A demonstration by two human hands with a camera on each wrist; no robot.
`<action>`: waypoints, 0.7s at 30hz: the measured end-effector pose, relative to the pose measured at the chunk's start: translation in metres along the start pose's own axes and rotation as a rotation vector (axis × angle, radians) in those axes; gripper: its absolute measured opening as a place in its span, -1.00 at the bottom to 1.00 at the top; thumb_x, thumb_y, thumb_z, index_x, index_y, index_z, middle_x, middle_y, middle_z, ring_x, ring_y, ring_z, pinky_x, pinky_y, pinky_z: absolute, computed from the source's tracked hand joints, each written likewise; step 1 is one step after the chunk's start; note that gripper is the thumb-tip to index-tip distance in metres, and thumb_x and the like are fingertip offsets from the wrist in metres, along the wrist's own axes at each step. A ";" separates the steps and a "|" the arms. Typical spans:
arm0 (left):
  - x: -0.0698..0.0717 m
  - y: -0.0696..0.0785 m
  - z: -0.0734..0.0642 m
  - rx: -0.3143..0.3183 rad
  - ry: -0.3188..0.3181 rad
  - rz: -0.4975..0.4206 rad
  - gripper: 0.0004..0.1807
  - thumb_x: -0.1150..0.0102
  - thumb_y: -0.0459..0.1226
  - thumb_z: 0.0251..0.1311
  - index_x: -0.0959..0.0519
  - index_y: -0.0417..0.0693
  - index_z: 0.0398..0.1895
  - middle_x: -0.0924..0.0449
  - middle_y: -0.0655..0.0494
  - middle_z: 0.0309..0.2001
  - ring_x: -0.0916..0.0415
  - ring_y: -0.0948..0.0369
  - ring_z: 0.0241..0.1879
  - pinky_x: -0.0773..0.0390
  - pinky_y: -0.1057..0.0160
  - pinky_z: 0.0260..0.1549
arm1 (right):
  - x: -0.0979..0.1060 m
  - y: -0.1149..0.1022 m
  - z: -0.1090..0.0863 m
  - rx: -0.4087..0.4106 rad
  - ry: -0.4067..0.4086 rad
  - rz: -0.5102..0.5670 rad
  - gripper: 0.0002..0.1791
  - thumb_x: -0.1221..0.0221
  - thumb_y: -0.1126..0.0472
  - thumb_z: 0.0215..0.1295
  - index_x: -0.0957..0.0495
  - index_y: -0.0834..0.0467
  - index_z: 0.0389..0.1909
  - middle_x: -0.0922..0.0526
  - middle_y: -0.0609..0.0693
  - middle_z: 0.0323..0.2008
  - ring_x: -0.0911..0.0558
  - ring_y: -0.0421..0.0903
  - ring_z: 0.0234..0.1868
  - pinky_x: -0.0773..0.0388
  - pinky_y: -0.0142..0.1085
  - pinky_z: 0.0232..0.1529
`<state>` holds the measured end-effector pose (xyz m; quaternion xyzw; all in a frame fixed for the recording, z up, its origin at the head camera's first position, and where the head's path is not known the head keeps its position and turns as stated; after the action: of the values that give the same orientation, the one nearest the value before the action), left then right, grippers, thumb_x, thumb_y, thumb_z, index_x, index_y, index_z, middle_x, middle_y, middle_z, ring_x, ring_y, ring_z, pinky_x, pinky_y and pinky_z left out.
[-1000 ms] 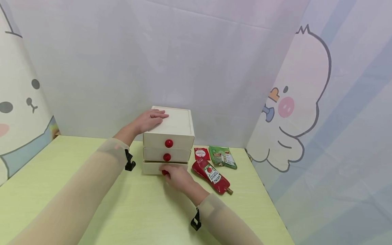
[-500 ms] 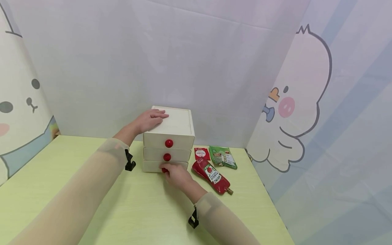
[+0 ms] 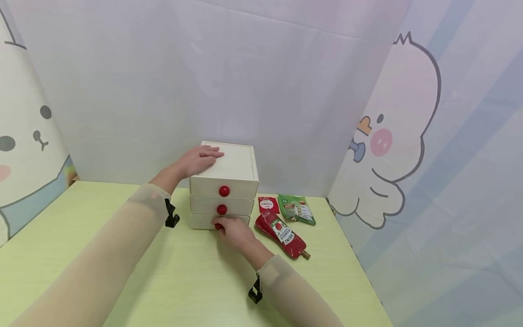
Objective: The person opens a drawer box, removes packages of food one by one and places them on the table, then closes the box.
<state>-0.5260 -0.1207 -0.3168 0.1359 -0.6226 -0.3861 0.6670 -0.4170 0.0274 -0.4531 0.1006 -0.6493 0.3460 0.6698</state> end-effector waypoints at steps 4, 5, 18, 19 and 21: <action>-0.001 0.001 0.002 -0.003 -0.004 -0.006 -0.42 0.19 -0.10 0.62 -0.53 0.06 0.58 -0.19 0.02 0.76 0.10 -0.09 0.80 0.06 -0.27 0.75 | 0.001 0.003 0.000 -0.018 0.001 0.003 -0.72 -0.25 0.24 0.61 -0.77 0.01 0.22 -0.85 -0.03 0.04 -0.60 -0.20 -0.24 -0.61 -0.42 -0.17; -0.001 0.002 0.003 -0.004 -0.004 -0.008 -0.41 0.19 -0.10 0.62 -0.52 0.06 0.59 -0.19 0.02 0.76 0.10 -0.09 0.80 0.05 -0.27 0.75 | 0.001 0.004 0.000 -0.021 0.002 0.004 -0.72 -0.25 0.24 0.61 -0.77 0.01 0.22 -0.85 -0.03 0.05 -0.60 -0.20 -0.23 -0.63 -0.41 -0.14; 0.012 -0.017 -0.015 0.055 0.051 -0.332 -0.42 0.06 0.01 0.70 -0.49 0.00 0.61 -0.12 0.06 0.78 0.25 -0.01 0.83 0.20 -0.28 0.76 | -0.007 -0.003 0.000 0.057 -0.060 -0.008 -0.61 -0.25 0.27 0.60 -0.71 0.01 0.35 -0.84 -0.03 0.10 -0.60 -0.23 -0.21 -0.59 -0.46 -0.16; 0.016 -0.019 -0.018 0.060 0.077 -0.386 -0.41 0.05 0.02 0.70 -0.48 -0.01 0.62 -0.12 0.07 0.78 0.22 0.00 0.83 0.17 -0.26 0.77 | -0.007 -0.003 -0.001 0.063 -0.074 -0.001 -0.59 -0.24 0.26 0.60 -0.70 0.00 0.37 -0.83 -0.03 0.11 -0.60 -0.24 -0.20 -0.59 -0.46 -0.17; 0.025 -0.025 -0.027 0.074 0.136 -0.467 -0.41 0.04 0.01 0.70 -0.45 0.01 0.64 -0.14 0.09 0.78 0.13 0.02 0.82 0.06 -0.23 0.76 | -0.004 -0.002 -0.005 0.059 -0.100 0.021 -0.56 -0.21 0.24 0.60 -0.67 -0.03 0.41 -0.83 -0.04 0.11 -0.61 -0.24 -0.21 -0.58 -0.45 -0.20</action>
<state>-0.5114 -0.1620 -0.3202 0.3261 -0.5417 -0.4967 0.5946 -0.4115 0.0271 -0.4569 0.1305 -0.6726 0.3666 0.6295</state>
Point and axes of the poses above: each hand's wrist, its own z-axis towards the middle knuckle, its own x-axis out of the back of the hand, y = z × x, the point moved 9 cm from there along z, towards the middle knuckle
